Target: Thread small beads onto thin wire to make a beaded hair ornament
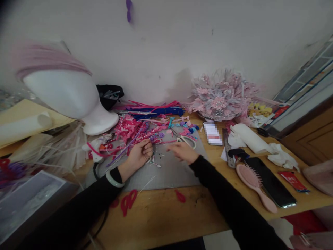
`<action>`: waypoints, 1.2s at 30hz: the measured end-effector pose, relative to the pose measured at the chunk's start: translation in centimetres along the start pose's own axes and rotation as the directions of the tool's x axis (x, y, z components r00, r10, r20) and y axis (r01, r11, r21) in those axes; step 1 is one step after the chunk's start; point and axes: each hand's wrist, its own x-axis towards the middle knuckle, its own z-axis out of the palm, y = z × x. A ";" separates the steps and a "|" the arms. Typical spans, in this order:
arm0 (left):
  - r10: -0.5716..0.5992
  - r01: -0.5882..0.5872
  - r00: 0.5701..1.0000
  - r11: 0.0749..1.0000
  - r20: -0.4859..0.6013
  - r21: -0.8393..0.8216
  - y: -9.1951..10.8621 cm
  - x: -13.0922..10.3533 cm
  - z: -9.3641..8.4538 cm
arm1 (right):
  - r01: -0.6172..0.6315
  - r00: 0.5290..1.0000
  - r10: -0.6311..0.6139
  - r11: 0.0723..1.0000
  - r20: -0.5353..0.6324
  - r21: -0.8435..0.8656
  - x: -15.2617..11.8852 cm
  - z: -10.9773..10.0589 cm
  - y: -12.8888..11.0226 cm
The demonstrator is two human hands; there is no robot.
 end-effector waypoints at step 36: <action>0.167 -0.171 0.985 0.974 -0.038 -0.149 3.5 0.3 1.2 | 0.345 0.906 -0.342 0.938 0.250 0.032 1.9 5.3 0.5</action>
